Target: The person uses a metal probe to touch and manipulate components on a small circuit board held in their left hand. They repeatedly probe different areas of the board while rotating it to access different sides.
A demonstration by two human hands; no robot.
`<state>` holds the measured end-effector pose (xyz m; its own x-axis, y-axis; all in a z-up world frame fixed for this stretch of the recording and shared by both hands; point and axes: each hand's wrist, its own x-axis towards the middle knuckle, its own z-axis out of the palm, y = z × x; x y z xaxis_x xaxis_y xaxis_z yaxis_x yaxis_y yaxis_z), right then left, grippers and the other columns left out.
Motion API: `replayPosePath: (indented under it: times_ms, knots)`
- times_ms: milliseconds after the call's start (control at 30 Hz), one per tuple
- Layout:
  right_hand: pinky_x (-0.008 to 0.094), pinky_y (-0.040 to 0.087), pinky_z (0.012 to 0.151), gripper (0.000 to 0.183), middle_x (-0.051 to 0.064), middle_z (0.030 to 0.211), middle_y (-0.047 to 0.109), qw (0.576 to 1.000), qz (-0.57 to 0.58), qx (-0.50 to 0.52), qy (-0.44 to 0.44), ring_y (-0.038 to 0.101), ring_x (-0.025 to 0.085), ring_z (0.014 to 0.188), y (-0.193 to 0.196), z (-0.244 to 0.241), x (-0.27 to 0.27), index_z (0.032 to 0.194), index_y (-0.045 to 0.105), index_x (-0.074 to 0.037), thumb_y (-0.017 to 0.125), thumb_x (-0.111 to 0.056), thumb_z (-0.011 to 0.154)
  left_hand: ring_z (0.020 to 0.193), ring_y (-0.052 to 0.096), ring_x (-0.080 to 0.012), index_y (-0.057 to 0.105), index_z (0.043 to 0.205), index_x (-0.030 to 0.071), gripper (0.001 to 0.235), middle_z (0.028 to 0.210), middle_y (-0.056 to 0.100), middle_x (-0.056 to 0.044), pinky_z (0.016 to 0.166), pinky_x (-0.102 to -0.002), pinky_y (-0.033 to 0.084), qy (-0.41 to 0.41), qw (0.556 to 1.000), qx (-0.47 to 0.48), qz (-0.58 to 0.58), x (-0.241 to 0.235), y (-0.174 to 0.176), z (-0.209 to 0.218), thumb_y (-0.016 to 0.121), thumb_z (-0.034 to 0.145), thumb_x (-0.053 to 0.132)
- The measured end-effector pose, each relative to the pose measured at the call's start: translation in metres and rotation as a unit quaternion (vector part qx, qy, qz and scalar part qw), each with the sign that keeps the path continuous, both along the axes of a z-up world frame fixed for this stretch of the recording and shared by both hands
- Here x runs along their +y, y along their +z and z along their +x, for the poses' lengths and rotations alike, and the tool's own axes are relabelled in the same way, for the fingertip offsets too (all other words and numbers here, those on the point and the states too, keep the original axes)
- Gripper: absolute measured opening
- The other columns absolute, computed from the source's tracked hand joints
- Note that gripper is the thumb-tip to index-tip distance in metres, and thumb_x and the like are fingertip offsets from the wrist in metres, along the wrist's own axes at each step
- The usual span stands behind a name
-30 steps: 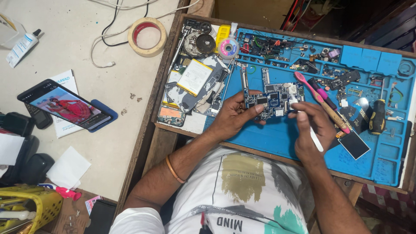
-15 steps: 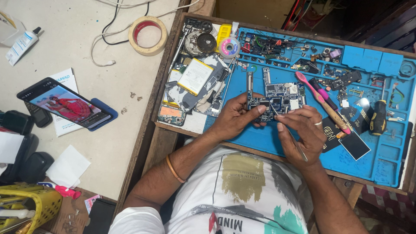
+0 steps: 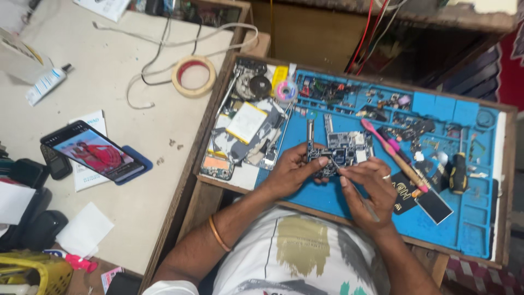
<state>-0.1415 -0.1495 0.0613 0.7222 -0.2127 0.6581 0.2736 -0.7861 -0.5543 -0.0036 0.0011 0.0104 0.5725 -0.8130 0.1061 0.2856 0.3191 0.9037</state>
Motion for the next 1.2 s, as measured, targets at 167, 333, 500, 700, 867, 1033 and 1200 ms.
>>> replayPosePath:
  times_ms: [167, 333, 500, 700, 867, 1033, 1200]
  knots:
    - [0.043, 0.044, 0.11, 0.017, 0.006, 0.1, 0.074, 1.0, -0.001, -0.011, 0.0, 0.065, 0.023, 0.101, -0.0006, 0.0003, -0.0013, 0.105, 0.076, -0.006, 0.076, -0.006, 0.088, 0.08, 0.073, -0.0131, 0.06, 0.127, 0.0, 0.031, 0.102, 0.074, -0.008, 0.067, -0.025, 0.061, -0.005, 1.0, -0.01, 0.005, 0.0, 0.0007, 0.0023, 0.065, 0.105, 0.021]
    - [0.042, 0.044, 0.109, 0.016, 0.006, 0.101, 0.074, 1.0, 0.007, -0.011, 0.002, 0.066, 0.022, 0.102, -0.006, -0.0011, -0.0029, 0.105, 0.075, -0.006, 0.076, -0.006, 0.089, 0.08, 0.073, -0.013, 0.06, 0.127, 0.001, 0.031, 0.102, 0.074, -0.008, 0.067, -0.025, 0.061, 0.0, 1.0, -0.009, 0.009, 0.001, 0.0, 0.0021, 0.064, 0.105, 0.022]
    - [0.042, 0.046, 0.109, 0.015, 0.005, 0.101, 0.075, 1.0, 0.017, -0.002, 0.001, 0.066, 0.021, 0.103, -0.0084, -0.0017, -0.0038, 0.106, 0.076, -0.007, 0.074, -0.007, 0.091, 0.08, 0.073, -0.0136, 0.059, 0.127, 0.001, 0.031, 0.101, 0.074, -0.009, 0.067, -0.025, 0.062, -0.002, 1.0, -0.01, 0.007, 0.0015, 0.0013, 0.0026, 0.064, 0.105, 0.022]
    - [0.042, 0.046, 0.107, 0.015, 0.005, 0.1, 0.075, 1.0, 0.012, -0.004, 0.002, 0.066, 0.02, 0.101, -0.005, 0.0001, -0.004, 0.104, 0.076, -0.007, 0.075, -0.008, 0.09, 0.078, 0.074, -0.0146, 0.059, 0.127, 0.0, 0.031, 0.101, 0.074, -0.01, 0.065, -0.026, 0.062, -0.009, 1.0, -0.006, 0.007, 0.001, 0.0015, 0.0031, 0.064, 0.105, 0.021]
    - [0.042, 0.045, 0.105, 0.014, 0.005, 0.098, 0.075, 1.0, -0.004, 0.009, 0.009, 0.066, 0.021, 0.101, -0.0025, -0.0008, -0.0027, 0.101, 0.077, -0.007, 0.076, -0.007, 0.087, 0.079, 0.074, -0.0134, 0.06, 0.126, 0.001, 0.029, 0.1, 0.075, -0.01, 0.066, -0.025, 0.062, 0.015, 1.0, -0.01, 0.013, 0.0014, 0.001, 0.0032, 0.064, 0.105, 0.02]
    - [0.042, 0.045, 0.104, 0.014, 0.005, 0.098, 0.076, 1.0, 0.002, 0.01, 0.011, 0.067, 0.02, 0.099, -0.002, 0.0001, -0.0023, 0.101, 0.077, -0.007, 0.076, -0.006, 0.087, 0.077, 0.073, -0.0127, 0.061, 0.125, 0.001, 0.027, 0.1, 0.075, -0.01, 0.065, -0.025, 0.062, 0.024, 0.999, -0.007, 0.021, 0.0008, 0.0027, 0.0029, 0.064, 0.105, 0.019]
    - [0.042, 0.045, 0.103, 0.015, 0.005, 0.099, 0.076, 0.999, 0.024, 0.02, 0.009, 0.067, 0.02, 0.099, -0.0021, 0.0006, -0.0006, 0.102, 0.077, -0.007, 0.075, -0.007, 0.088, 0.076, 0.073, -0.0139, 0.059, 0.123, 0.001, 0.026, 0.099, 0.074, -0.009, 0.063, -0.025, 0.061, 0.014, 1.0, -0.017, 0.014, 0.0017, 0.0051, 0.0017, 0.065, 0.104, 0.017]
